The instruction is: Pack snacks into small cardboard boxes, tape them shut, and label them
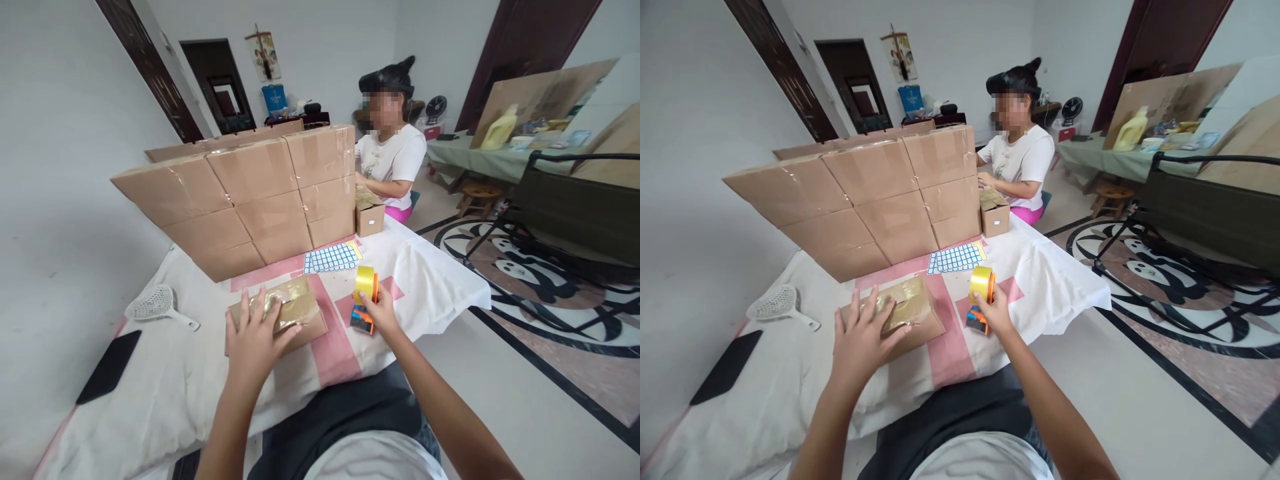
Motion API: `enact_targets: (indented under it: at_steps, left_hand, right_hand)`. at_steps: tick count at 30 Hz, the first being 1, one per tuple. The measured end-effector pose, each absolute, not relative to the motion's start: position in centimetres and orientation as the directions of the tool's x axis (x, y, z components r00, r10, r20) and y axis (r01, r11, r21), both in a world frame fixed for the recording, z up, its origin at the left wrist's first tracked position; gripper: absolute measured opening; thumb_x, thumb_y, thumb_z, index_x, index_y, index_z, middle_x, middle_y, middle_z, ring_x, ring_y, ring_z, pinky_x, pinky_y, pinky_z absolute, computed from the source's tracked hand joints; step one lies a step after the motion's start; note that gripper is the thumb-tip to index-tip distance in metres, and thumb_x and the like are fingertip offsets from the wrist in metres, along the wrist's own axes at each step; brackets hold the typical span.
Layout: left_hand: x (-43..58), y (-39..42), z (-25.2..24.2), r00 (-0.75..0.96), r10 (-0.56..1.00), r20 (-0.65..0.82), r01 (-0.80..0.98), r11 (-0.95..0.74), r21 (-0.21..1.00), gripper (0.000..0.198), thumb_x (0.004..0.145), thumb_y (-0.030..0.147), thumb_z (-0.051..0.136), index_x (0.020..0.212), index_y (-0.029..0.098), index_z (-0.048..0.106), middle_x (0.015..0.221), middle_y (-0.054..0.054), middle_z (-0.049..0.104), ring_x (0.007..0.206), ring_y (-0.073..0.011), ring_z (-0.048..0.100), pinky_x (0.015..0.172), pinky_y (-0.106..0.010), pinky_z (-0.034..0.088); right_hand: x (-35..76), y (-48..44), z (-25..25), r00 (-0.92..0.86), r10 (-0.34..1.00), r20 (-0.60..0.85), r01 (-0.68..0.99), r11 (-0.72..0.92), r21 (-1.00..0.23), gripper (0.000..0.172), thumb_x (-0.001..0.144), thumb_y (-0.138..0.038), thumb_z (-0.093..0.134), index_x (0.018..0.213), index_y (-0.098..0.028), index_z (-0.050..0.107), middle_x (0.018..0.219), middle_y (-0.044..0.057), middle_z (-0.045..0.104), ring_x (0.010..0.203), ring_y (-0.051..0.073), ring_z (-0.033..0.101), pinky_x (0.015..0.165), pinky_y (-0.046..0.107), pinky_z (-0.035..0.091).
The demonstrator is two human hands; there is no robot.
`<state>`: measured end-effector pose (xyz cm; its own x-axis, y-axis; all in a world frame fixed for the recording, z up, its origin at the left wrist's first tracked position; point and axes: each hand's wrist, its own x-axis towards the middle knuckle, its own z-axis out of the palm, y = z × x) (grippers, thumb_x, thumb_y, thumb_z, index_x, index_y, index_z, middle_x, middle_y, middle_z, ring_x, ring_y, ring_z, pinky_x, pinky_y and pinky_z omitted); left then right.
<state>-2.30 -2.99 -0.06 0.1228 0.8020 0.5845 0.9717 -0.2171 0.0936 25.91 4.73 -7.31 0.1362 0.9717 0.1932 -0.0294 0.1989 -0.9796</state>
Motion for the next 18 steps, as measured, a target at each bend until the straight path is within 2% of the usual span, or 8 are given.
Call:
enact_targets:
  at_steps: [3, 5, 7, 11, 13, 15, 18]
  left_hand:
    - [2.6, -5.2, -0.9, 0.060, 0.716, 0.696, 0.930, -0.294, 0.222, 0.042, 0.085, 0.054, 0.068, 0.116, 0.026, 0.071, 0.125, -0.015, 0.066, 0.124, -0.0388, 0.054, 0.105, -0.058, 0.038]
    - [6.0, -6.6, -1.9, 0.062, 0.785, 0.616, 0.862, -0.353, 0.363, 0.038, 0.087, 0.052, 0.066, 0.114, 0.026, 0.071, 0.118, -0.014, 0.064, 0.110, -0.0341, 0.057, 0.095, -0.053, 0.044]
    - [8.5, -7.3, -2.9, 0.048, 0.869, 0.492, 0.766, -0.348, 0.540, 0.030, 0.092, 0.048, 0.060, 0.108, 0.027, 0.073, 0.114, -0.012, 0.061, 0.105, -0.0304, 0.056, 0.091, -0.049, 0.046]
    - [10.2, -7.5, -3.3, -0.011, 0.922, 0.386, 0.509, -0.327, 0.796, 0.030, 0.097, 0.041, 0.054, 0.083, 0.024, 0.074, 0.095, -0.007, 0.057, 0.095, -0.0234, 0.055, 0.087, -0.039, 0.048]
    - [10.2, -7.7, -3.0, -0.036, 0.931, 0.363, 0.399, -0.320, 0.859, 0.033, 0.096, 0.041, 0.056, 0.074, 0.022, 0.072, 0.088, -0.006, 0.053, 0.090, -0.0206, 0.055, 0.081, -0.034, 0.049]
    - [10.2, -8.2, -2.8, -0.034, 0.945, 0.325, 0.325, -0.297, 0.898, 0.034, 0.096, 0.041, 0.057, 0.073, 0.020, 0.070, 0.086, -0.005, 0.052, 0.086, -0.0187, 0.056, 0.078, -0.030, 0.049]
    - [10.2, -9.1, -2.9, 0.034, 0.970, 0.241, 0.307, -0.240, 0.921, 0.036, 0.097, 0.041, 0.056, 0.071, 0.019, 0.068, 0.081, -0.003, 0.055, 0.077, -0.0165, 0.057, 0.069, -0.027, 0.047]
  right_hand:
    - [24.7, 1.5, -6.0, 0.116, 0.977, 0.179, -0.083, 0.189, -0.978, 0.048, 0.087, -0.063, 0.059, 0.106, -0.020, 0.058, 0.093, 0.010, 0.073, 0.085, 0.028, 0.072, 0.075, 0.041, 0.060]
    - [24.0, -0.5, -5.2, 0.088, 0.982, 0.169, -0.074, 0.176, -0.982, 0.050, 0.093, -0.067, 0.043, 0.107, -0.022, 0.059, 0.093, 0.010, 0.072, 0.085, 0.028, 0.072, 0.073, 0.041, 0.060]
    - [23.6, -1.8, -4.6, 0.078, 0.981, 0.178, -0.014, 0.180, -0.984, 0.057, 0.096, -0.068, 0.029, 0.104, -0.022, 0.061, 0.089, 0.010, 0.070, 0.084, 0.029, 0.070, 0.070, 0.041, 0.058]
    - [23.6, -2.1, -4.4, 0.040, 0.955, 0.293, 0.157, 0.284, -0.946, 0.059, 0.098, -0.066, 0.024, 0.078, -0.022, 0.057, 0.070, 0.007, 0.060, 0.066, 0.024, 0.059, 0.064, 0.038, 0.051]
    - [23.7, -1.6, -4.5, 0.020, 0.930, 0.366, 0.216, 0.354, -0.910, 0.056, 0.098, -0.066, 0.025, 0.070, -0.023, 0.048, 0.064, 0.005, 0.054, 0.059, 0.020, 0.052, 0.062, 0.036, 0.046]
    - [23.6, -0.5, -4.4, 0.058, 0.923, 0.380, 0.226, 0.359, -0.906, 0.055, 0.098, -0.066, 0.025, 0.069, -0.024, 0.045, 0.062, 0.003, 0.050, 0.057, 0.019, 0.048, 0.060, 0.035, 0.043]
    - [23.6, 1.7, -3.5, 0.252, 0.930, 0.267, 0.159, 0.233, -0.959, 0.057, 0.099, -0.065, 0.016, 0.079, -0.024, 0.049, 0.067, 0.004, 0.052, 0.064, 0.021, 0.053, 0.062, 0.034, 0.046]
